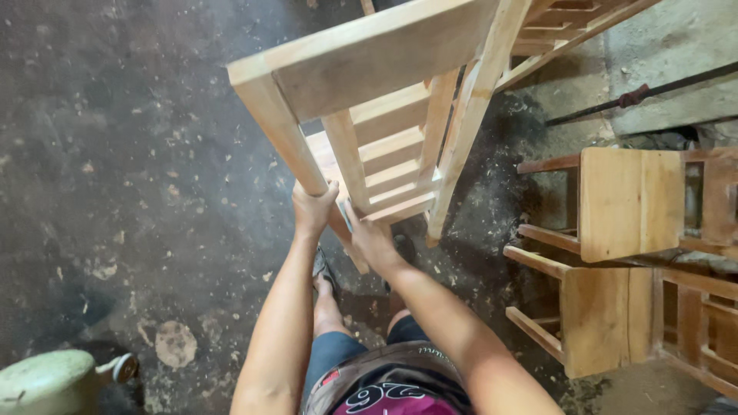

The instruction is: The person sands the backrest of a wooden chair using a sanding block. They hold the chair upright with one hand while rubbing the sanding block back and forth across the horizontal slats and vertical frame of the chair back.

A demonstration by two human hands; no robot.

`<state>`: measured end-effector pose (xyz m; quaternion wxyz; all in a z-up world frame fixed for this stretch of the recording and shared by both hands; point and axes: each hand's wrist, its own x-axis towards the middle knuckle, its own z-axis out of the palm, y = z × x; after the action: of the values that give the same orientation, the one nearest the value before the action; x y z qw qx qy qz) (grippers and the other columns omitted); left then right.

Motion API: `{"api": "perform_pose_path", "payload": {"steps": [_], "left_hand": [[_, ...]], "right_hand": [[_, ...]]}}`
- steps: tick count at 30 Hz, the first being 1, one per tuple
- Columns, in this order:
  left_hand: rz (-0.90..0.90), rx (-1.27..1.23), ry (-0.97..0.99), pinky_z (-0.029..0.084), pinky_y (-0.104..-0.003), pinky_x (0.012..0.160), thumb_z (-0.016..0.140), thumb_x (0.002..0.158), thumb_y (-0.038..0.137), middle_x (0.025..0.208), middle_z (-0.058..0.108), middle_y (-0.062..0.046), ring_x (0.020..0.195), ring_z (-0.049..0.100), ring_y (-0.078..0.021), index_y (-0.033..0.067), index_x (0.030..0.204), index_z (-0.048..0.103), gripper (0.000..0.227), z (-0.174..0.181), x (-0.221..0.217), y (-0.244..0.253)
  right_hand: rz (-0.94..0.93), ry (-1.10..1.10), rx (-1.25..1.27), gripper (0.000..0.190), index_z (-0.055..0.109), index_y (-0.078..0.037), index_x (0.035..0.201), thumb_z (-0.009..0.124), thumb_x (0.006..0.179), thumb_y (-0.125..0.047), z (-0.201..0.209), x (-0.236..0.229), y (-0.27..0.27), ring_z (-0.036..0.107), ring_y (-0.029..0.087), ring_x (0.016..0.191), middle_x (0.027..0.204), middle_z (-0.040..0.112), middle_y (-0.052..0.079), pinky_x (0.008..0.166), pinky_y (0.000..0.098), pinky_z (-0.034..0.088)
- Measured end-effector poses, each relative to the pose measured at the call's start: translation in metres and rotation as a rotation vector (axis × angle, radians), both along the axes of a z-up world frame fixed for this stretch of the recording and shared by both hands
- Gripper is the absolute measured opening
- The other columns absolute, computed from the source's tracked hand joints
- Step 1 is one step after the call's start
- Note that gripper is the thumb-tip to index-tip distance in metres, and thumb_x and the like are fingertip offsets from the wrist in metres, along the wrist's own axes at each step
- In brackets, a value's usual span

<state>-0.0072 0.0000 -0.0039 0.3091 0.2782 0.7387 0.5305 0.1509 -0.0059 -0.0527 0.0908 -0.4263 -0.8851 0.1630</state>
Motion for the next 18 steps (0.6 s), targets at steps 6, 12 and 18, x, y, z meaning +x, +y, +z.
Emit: {"api": "perform_pose_path", "payload": {"steps": [6,12,18], "left_hand": [[-0.006,0.028,0.024,0.057,-0.032,0.071,0.083,0.08,0.016,0.086,0.073,-0.008,0.079,0.07,-0.0151,-0.0003,0.101,0.062,0.034,-0.003,-0.002,0.003],[-0.002,0.056,0.031,0.058,-0.031,0.073,0.081,0.08,0.014,0.086,0.075,-0.006,0.08,0.072,-0.0139,0.0,0.102,0.062,0.032,0.003,-0.003,0.007],[-0.011,0.055,0.013,0.057,-0.031,0.071,0.081,0.081,0.014,0.085,0.074,-0.006,0.078,0.07,-0.0131,0.0005,0.101,0.063,0.03,0.004,-0.002,0.004]], "right_hand": [[-0.035,-0.258,-0.463,0.044,0.063,-0.023,0.14,0.057,0.097,-0.027,0.025,0.065,-0.047,0.074,0.04,0.091,0.093,0.074,0.019,0.084,0.053,0.057],[-0.24,0.238,-0.346,0.037,0.065,-0.016,0.135,0.06,0.098,-0.022,0.028,0.06,-0.05,0.064,0.046,0.109,0.12,0.067,0.027,0.089,0.0506,0.054],[-0.251,0.432,-0.334,0.039,0.062,-0.009,0.135,0.058,0.097,-0.014,0.032,0.011,-0.026,0.065,0.045,0.106,0.119,0.067,0.021,0.086,0.0516,0.053]]}}
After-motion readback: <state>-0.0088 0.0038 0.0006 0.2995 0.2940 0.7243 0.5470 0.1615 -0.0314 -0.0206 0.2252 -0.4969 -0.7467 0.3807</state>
